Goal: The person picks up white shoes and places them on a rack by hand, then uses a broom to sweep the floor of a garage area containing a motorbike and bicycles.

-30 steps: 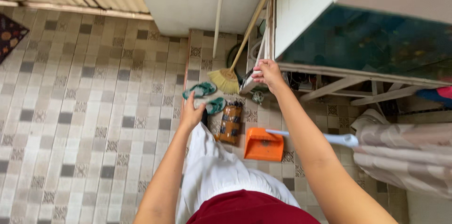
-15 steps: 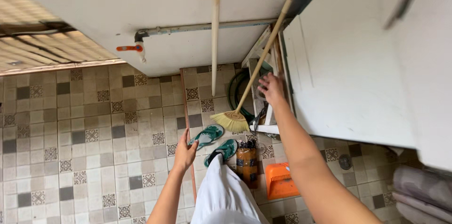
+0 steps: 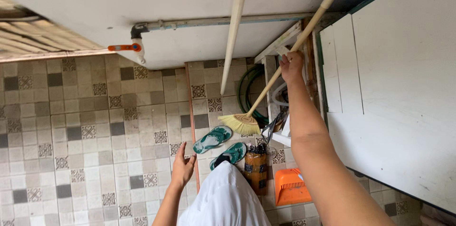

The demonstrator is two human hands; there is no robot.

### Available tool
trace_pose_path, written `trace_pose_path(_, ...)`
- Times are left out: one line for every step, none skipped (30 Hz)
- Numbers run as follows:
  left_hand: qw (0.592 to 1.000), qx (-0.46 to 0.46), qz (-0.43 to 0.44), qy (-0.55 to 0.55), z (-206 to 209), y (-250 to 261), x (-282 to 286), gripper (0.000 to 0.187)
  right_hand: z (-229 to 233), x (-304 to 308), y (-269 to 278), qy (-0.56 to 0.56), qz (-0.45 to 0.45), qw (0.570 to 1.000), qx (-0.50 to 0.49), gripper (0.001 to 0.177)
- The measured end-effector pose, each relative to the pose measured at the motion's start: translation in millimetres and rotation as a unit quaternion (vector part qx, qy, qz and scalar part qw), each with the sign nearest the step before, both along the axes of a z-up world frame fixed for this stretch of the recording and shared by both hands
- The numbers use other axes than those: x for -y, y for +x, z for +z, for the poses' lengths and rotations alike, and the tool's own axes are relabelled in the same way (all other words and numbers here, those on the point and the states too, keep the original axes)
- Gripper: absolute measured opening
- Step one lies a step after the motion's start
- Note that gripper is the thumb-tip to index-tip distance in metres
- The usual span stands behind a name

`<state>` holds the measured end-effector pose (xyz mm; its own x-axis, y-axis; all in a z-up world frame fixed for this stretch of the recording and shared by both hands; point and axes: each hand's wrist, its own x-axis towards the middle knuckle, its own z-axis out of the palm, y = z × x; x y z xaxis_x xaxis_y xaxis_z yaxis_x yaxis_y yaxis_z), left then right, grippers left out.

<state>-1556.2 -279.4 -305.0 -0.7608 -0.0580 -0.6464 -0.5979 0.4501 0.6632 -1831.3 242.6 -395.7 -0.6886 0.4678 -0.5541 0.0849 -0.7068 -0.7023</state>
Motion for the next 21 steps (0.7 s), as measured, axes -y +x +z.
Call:
trace_pose_path(1.000, -0.001, 0.005, 0.003, 4, 4, 1, 0.070, 7, 8, 6, -0.024, -0.003, 1.000, 0.012, 0.030)
trace_pose_path(1.000, -0.006, 0.008, 0.007, 7, 5, 0, 0.070, 20, 16, 7, -0.035, 0.003, 0.999, 0.019, 0.027)
trace_pose_path(1.000, -0.011, 0.012, 0.011, 12, 9, 1, 0.069, 40, 29, 15, -0.046, 0.022, 0.998, 0.032, 0.027)
trace_pose_path(1.000, -0.016, 0.010, 0.008, 17, 12, -1, 0.069, 66, 42, 28, -0.053, 0.049, 0.996, 0.044, 0.030)
trace_pose_path(1.000, -0.021, 0.007, 0.006, 22, 16, -3, 0.070, 93, 55, 43, -0.057, 0.077, 0.994, 0.056, 0.035)
trace_pose_path(1.000, -0.027, 0.005, 0.003, 27, 20, -5, 0.070, 120, 71, 58, -0.059, 0.105, 0.990, 0.068, 0.041)
trace_pose_path(1.000, -0.027, 0.004, 0.006, 32, 24, -8, 0.070, 145, 84, 76, -0.055, 0.135, 0.986, 0.080, 0.048)
trace_pose_path(1.000, -0.027, 0.003, 0.008, 38, 29, -13, 0.071, 167, 96, 94, -0.052, 0.162, 0.980, 0.098, 0.046)
trace_pose_path(1.000, -0.027, 0.002, 0.011, 44, 35, -17, 0.071, 185, 109, 114, -0.049, 0.189, 0.974, 0.116, 0.046)
trace_pose_path(0.999, -0.037, 0.003, 0.012, 51, 42, -22, 0.070, 201, 117, 134, -0.074, 0.197, 0.971, 0.114, 0.043)
trace_pose_path(0.999, -0.047, 0.003, 0.012, 58, 48, -28, 0.070, 213, 124, 156, -0.099, 0.206, 0.967, 0.111, 0.041)
trace_pose_path(0.998, -0.058, 0.004, 0.014, 65, 58, -33, 0.069, 221, 130, 181, -0.101, 0.227, 0.964, 0.098, 0.034)
trace_pose_path(0.997, -0.077, 0.003, 0.023, 72, 69, -37, 0.070, 227, 135, 208, -0.103, 0.249, 0.959, 0.085, 0.028)
trace_pose_path(0.995, -0.098, 0.003, 0.033, 78, 77, -42, 0.070, 231, 137, 233, -0.103, 0.271, 0.954, 0.071, 0.022)
trace_pose_path(0.992, -0.119, 0.004, 0.043, 83, 91, -46, 0.071, 234, 139, 258, -0.111, 0.300, 0.946, 0.049, 0.023)
trace_pose_path(0.991, -0.126, 0.012, 0.047, 88, 109, -50, 0.071, 236, 141, 284, -0.120, 0.330, 0.936, 0.029, 0.024)
trace_pose_path(0.990, -0.134, 0.020, 0.051, 92, 126, -54, 0.071, 241, 141, 310, -0.129, 0.360, 0.924, 0.010, 0.026)
trace_pose_path(0.988, -0.142, 0.028, 0.054, 96, 145, -56, 0.072, 248, 144, 336, -0.119, 0.369, 0.922, 0.028, 0.016)
trace_pose_path(0.986, -0.156, 0.032, 0.051, 100, 164, -58, 0.072, 257, 150, 362, -0.109, 0.377, 0.919, 0.046, 0.010)
trace_pose_path(0.985, -0.165, 0.034, 0.047, 102, 186, -60, 0.072, 267, 153, 393, -0.102, 0.383, 0.916, 0.067, 0.017)
trace_pose_path(0.983, -0.175, 0.036, 0.042, 104, 210, -63, 0.072, 279, 152, 417, -0.082, 0.392, 0.914, 0.061, 0.019)
